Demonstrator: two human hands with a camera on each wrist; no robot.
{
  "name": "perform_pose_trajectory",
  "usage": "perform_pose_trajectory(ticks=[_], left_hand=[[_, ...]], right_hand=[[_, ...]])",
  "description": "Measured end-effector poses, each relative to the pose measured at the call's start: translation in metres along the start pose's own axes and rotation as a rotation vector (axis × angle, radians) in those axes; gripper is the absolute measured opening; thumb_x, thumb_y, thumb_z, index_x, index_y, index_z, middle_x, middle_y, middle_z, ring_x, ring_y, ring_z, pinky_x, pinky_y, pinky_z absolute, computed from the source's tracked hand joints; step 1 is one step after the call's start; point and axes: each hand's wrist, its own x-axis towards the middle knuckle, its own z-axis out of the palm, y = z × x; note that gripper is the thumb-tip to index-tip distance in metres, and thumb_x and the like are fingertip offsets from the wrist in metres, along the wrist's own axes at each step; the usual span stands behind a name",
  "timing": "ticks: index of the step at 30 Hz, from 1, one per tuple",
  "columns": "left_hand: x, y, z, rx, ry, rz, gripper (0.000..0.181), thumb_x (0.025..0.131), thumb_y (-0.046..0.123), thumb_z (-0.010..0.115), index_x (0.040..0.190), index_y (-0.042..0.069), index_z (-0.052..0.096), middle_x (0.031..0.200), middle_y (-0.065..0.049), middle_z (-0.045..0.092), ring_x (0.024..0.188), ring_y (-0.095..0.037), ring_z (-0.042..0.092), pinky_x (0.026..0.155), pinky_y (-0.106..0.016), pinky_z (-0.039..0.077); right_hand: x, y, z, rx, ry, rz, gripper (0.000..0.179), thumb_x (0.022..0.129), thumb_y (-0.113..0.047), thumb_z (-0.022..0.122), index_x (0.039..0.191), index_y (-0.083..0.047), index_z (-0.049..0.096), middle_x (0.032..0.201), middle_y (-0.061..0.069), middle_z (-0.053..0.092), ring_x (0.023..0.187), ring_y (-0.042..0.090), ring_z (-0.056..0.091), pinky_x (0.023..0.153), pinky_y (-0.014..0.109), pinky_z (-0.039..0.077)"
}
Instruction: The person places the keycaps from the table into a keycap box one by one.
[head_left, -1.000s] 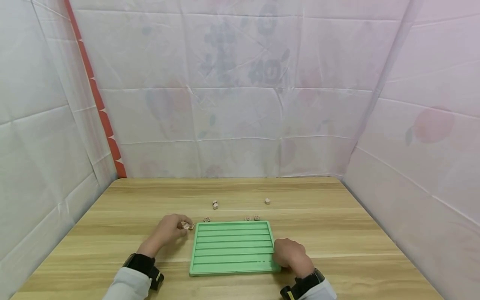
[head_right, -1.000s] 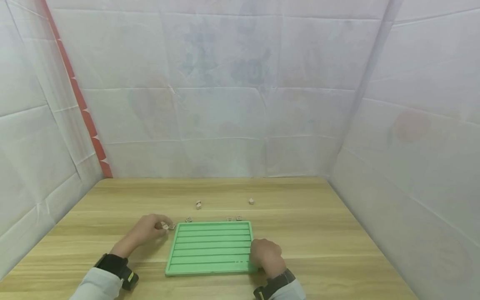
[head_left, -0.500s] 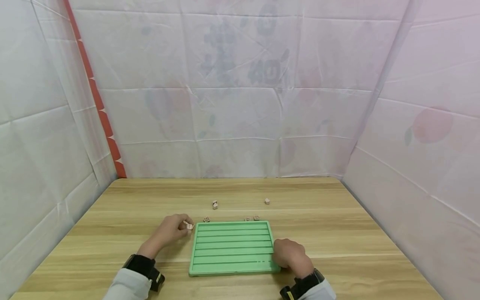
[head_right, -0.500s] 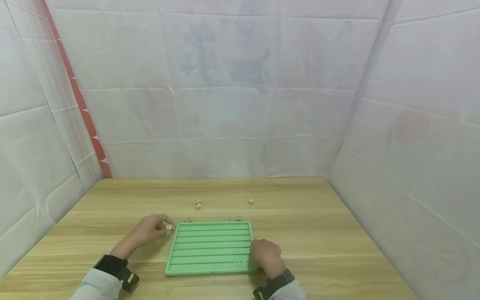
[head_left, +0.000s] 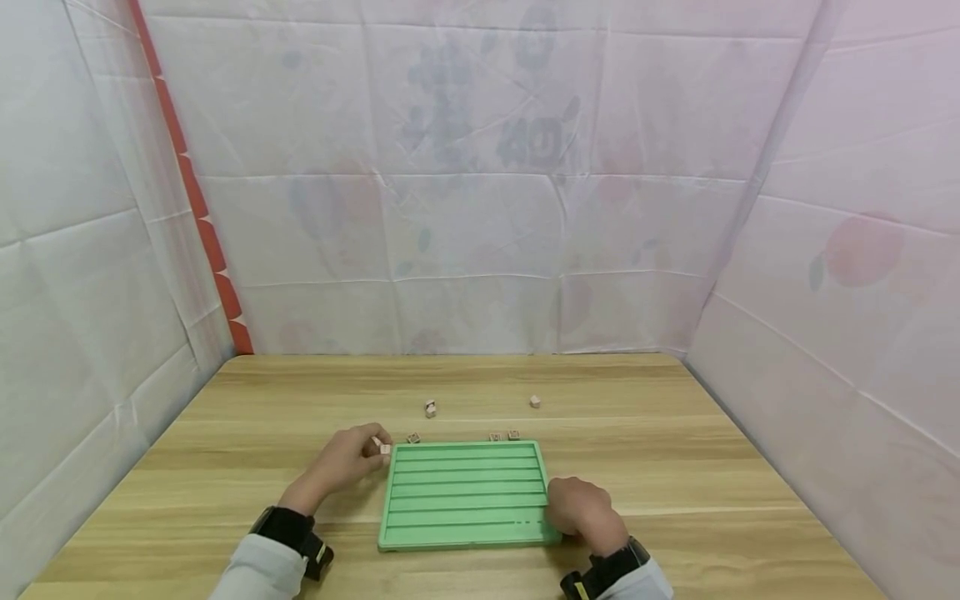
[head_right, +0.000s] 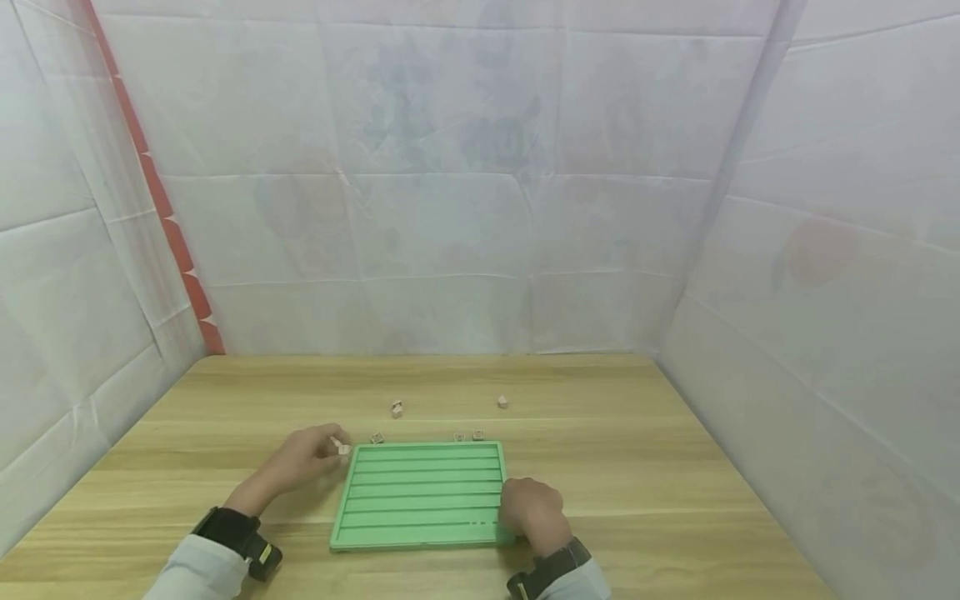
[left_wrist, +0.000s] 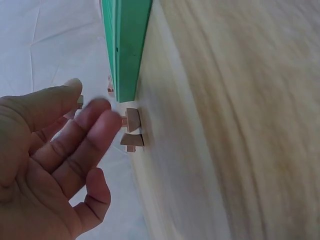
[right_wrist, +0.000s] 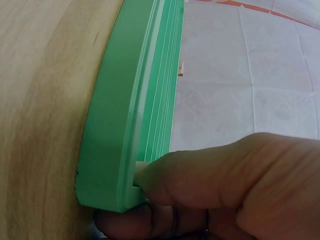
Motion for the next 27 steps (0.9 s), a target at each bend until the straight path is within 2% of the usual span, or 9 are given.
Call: perform_pose_trajectory(ticks=[5,9,12,17,22,27], left_hand=[[0.0023,0.0007,0.0020,0.013,0.034,-0.034,0.014,0.078,0.000,0.071,0.088,0.008,0.065,0.073,0.004,0.054,0.067,-0.013,0.050,0.060,-0.031,0.043],[0.0017,-0.0001,0.0032,0.003,0.053,-0.069,0.017,0.075,-0.003,0.072,0.087,0.007,0.066,0.071,0.004,0.052,0.066,-0.012,0.048,0.058,-0.028,0.042],[0.0008,-0.0007,0.0038,-0.015,0.060,-0.068,0.018,0.074,-0.004,0.072,0.086,0.007,0.065,0.072,0.004,0.053,0.066,-0.012,0.049,0.059,-0.028,0.043],[0.0006,-0.0016,0.0032,-0.027,0.060,-0.038,0.017,0.074,-0.004,0.072,0.083,0.007,0.063,0.072,0.004,0.054,0.067,-0.012,0.051,0.060,-0.027,0.044],[0.0002,-0.0018,0.0035,-0.021,0.061,-0.020,0.015,0.075,-0.001,0.073,0.084,0.007,0.063,0.073,0.004,0.055,0.068,-0.011,0.052,0.061,-0.027,0.045],[-0.0003,-0.0033,0.0050,-0.013,0.074,-0.030,0.014,0.074,-0.001,0.073,0.083,0.006,0.064,0.073,0.004,0.056,0.068,-0.011,0.052,0.062,-0.029,0.045]], right_hand=[[-0.0011,-0.0016,-0.0003,-0.005,-0.005,0.002,0.018,0.084,-0.001,0.054,0.067,-0.006,0.054,0.061,0.008,0.050,0.051,0.018,0.044,0.047,0.027,0.032],[-0.0012,-0.0030,-0.0003,-0.012,-0.007,0.005,0.018,0.084,0.000,0.055,0.066,-0.006,0.055,0.061,0.008,0.051,0.051,0.018,0.045,0.049,0.029,0.035],[-0.0014,-0.0030,-0.0004,-0.015,-0.001,0.006,0.019,0.082,0.001,0.055,0.064,-0.006,0.055,0.060,0.007,0.051,0.052,0.020,0.046,0.058,0.036,0.038],[-0.0014,-0.0034,-0.0006,-0.004,-0.003,0.011,0.020,0.081,0.002,0.056,0.063,-0.007,0.055,0.061,0.007,0.051,0.055,0.022,0.046,0.069,0.045,0.036],[0.0002,-0.0036,0.0001,-0.004,-0.011,0.016,0.019,0.081,0.002,0.056,0.064,-0.007,0.056,0.061,0.007,0.051,0.055,0.022,0.046,0.068,0.044,0.036],[0.0008,-0.0059,0.0007,-0.008,-0.013,0.007,0.018,0.083,0.000,0.057,0.066,-0.006,0.056,0.061,0.008,0.052,0.052,0.020,0.047,0.056,0.034,0.039]])
